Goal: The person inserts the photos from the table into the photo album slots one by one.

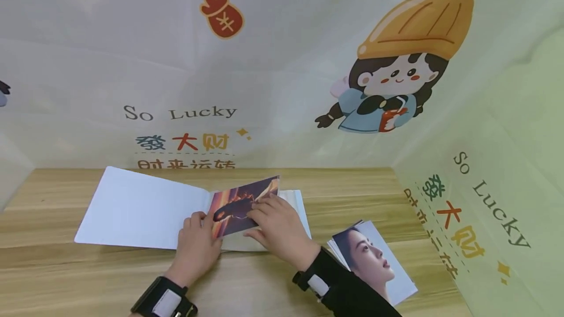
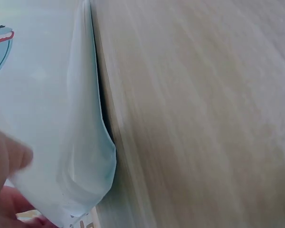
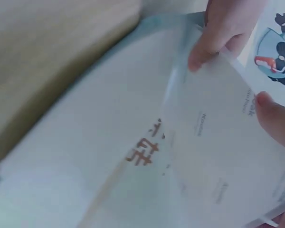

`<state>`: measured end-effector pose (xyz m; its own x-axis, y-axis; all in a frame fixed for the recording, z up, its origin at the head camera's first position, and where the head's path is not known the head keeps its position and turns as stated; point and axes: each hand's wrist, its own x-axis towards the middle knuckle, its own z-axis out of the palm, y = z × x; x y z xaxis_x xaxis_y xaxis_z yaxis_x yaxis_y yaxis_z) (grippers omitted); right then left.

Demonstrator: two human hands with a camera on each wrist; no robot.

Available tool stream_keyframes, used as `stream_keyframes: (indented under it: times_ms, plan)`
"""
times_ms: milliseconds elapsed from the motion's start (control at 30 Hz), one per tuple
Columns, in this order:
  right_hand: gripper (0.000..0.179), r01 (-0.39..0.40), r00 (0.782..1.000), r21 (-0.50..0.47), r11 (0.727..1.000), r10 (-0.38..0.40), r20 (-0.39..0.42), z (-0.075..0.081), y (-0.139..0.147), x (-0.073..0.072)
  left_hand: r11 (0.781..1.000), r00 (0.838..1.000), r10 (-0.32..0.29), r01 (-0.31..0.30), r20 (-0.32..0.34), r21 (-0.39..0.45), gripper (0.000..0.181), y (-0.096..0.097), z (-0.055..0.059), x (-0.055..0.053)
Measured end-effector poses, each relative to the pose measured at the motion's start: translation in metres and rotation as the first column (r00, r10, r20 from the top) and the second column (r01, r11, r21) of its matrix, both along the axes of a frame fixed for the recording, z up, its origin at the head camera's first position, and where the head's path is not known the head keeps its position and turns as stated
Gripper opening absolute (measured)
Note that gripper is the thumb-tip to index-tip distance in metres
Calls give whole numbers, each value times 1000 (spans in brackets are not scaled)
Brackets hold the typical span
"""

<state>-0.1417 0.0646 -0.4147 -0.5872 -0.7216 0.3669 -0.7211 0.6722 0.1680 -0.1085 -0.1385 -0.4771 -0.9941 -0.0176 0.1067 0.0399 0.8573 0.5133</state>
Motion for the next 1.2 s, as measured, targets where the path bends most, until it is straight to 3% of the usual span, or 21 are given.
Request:
stream_keyframes:
  times_ms: [133, 233, 333, 433, 533, 600, 667, 800, 867, 967, 1033, 1133, 1200]
  plan:
    - [43, -53, 994, -118, 992, 40, -103, 4, -6, -4, 998, 995, 25, -19, -95, 61, 54, 0, 3, 1]
    - [64, -64, 994, -212, 975, 42, -106, 5, -11, -6, 993, 992, 51, -38, -118, 111, 49, -1, 4, 0]
    - [81, -53, 998, -309, 950, 45, -34, 4, -15, -8, 986, 992, 75, -59, -98, 155, 44, -4, 6, -1]
    - [83, -9, 991, -343, 939, 54, 122, 1, -19, -10, 967, 991, 120, -104, -54, 231, 35, -7, 10, -1]
    - [74, 46, 948, -244, 969, 35, 315, -5, -23, -12, 917, 983, 184, -176, 12, 358, 30, -12, 16, 0]
    - [71, 64, 910, -101, 993, -16, 415, -11, -26, -13, 878, 973, 224, -224, 50, 423, 25, -18, 20, 1]
    - [70, 57, 873, 39, 998, -69, 482, -21, -28, -14, 849, 966, 243, -254, 84, 464, 25, -25, 25, 0]
    - [76, 43, 829, 217, 975, -156, 538, -46, -28, -13, 838, 960, 262, -278, 101, 470, 26, -39, 35, -1]
    - [77, 43, 828, 256, 966, -177, 532, -56, -26, -11, 832, 956, 274, -289, 102, 473, 29, -47, 39, -1]
    - [74, 49, 850, 283, 958, -189, 493, -64, -22, -11, 798, 940, 317, -338, 129, 499, 35, -61, 43, -1]
    - [71, 52, 862, 285, 957, -187, 471, -67, -18, -13, 760, 919, 363, -388, 154, 522, 39, -70, 43, -1]
    - [69, 55, 871, 285, 957, -186, 455, -70, -11, -17, 683, 882, 420, -463, 214, 565, 46, -84, 43, -1]
    - [69, 57, 873, 282, 958, -185, 451, -72, -5, -20, 635, 848, 474, -516, 237, 575, 47, -92, 43, -2]
